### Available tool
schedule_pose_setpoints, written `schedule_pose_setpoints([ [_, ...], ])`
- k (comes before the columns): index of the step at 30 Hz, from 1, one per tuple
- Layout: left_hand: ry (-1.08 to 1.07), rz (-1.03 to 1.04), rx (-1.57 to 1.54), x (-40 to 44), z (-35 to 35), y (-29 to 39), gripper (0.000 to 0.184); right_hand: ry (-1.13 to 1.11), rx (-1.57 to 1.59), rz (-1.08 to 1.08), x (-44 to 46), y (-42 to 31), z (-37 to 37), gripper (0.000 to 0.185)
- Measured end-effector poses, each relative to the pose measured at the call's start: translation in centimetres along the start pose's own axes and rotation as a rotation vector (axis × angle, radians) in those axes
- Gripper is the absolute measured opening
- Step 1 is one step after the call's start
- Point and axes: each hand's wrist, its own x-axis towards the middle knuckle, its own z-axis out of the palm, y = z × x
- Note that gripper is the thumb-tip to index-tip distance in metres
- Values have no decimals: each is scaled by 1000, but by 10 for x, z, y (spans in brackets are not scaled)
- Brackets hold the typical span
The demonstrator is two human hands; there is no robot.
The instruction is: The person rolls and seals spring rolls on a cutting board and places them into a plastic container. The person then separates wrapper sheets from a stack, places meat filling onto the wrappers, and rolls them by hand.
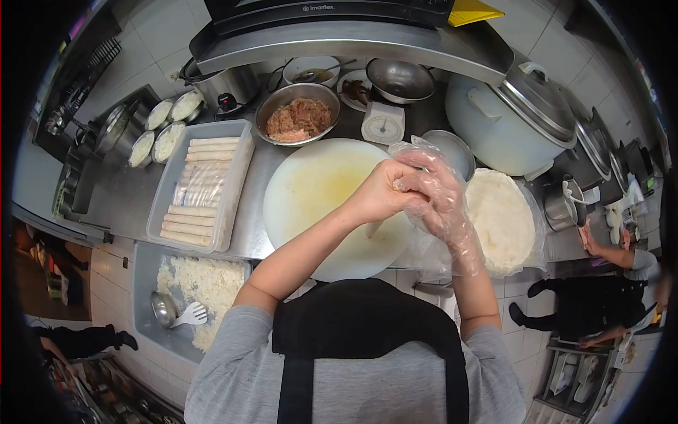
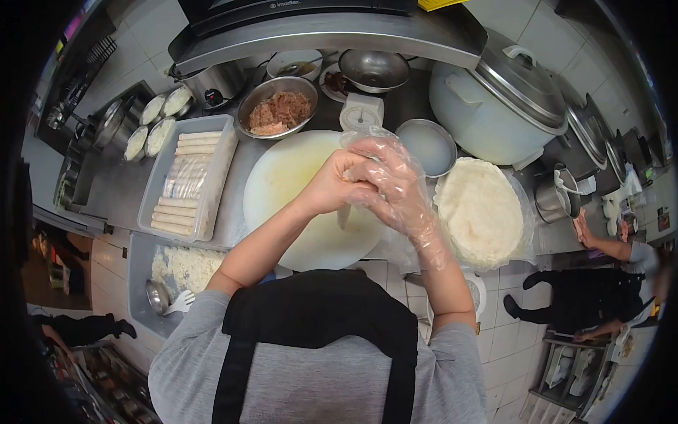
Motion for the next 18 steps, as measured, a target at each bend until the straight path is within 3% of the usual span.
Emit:
schedule_pose_setpoints([
  [3,87,-77,24,1,3,7,12,73,79,60,1,-2,1,27],
  [6,175,-9,24,6,-1,7,24,456,801,508,-19,-1,40,29],
  [8,165,-8,78,5,-6,11,44,318,562,534,-50,7,77,35],
  [11,193,160,128,6,-1,12,46,-56,704,751,-69,19,78,41],
  [12,177,102,20,6,-1,14,42,-214,833,847,-68,20,71,42],
  [15,36,-67,-269,8,-9,18,31,-420,1053,657,-59,18,52,33],
  [18,-197,-175,-390,4,-22,4,22,-216,1090,826,-74,21,61,31],
])
